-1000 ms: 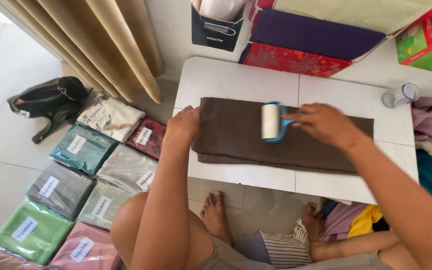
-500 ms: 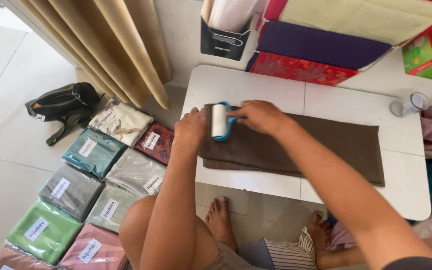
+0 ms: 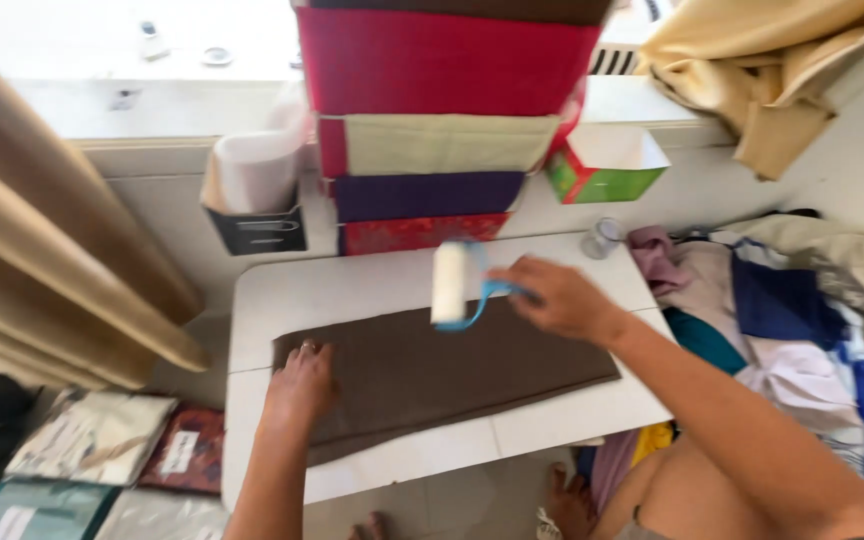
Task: The person uses a lint roller to clean a brown fabric item and then folds it into a smaller square.
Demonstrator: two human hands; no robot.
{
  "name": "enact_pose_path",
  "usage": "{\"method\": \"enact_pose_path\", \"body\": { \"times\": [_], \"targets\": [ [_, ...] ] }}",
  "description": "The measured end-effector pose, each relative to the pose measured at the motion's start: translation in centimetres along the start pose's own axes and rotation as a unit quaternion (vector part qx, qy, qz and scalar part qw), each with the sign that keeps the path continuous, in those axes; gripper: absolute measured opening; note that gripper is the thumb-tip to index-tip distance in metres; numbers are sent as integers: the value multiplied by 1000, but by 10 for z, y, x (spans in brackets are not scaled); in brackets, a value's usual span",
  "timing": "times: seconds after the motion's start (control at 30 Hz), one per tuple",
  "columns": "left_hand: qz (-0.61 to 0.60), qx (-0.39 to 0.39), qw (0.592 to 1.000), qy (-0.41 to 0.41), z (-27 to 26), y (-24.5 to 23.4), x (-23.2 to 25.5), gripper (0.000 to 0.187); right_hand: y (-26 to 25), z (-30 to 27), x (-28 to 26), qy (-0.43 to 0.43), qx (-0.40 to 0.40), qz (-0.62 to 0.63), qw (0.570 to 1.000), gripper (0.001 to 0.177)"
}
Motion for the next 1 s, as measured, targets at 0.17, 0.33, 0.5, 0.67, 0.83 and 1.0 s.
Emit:
{"method": "enact_pose_path", "body": {
  "times": [0.17, 0.33, 0.5, 0.67, 0.83, 1.0],
  "targets": [
    [1, -72, 997, -17, 0, 4, 55, 69, -172, -17, 37, 65, 278, -172, 943, 44],
    [39, -107, 993, -2, 25, 49, 68, 70, -176, -10, 138, 296, 185, -278, 895, 49],
    [31, -85, 996, -6, 36, 50, 94, 68, -161, 2, 163, 359, 151, -304, 870, 38],
    [16, -52, 998, 16, 36, 59, 110, 63, -152, -5, 181, 409, 47, -295, 862, 38],
    [28, -64, 998, 7, 24, 52, 99, 77, -118, -25, 98, 46, 314, -407, 857, 77],
    [23, -66, 997, -45, -10, -2, 112, 75, 42, -91, 81, -6, 101, -217, 971, 69]
  ]
}}
Point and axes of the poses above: each hand's wrist, its own z-axis towards the middle knuckle, its own y-axis out of the palm, x = y × z, the point moved 10 cm from there along z, towards the middle knuckle, and after that the axes turned 14 degrees about x, right-handed, at the moved point
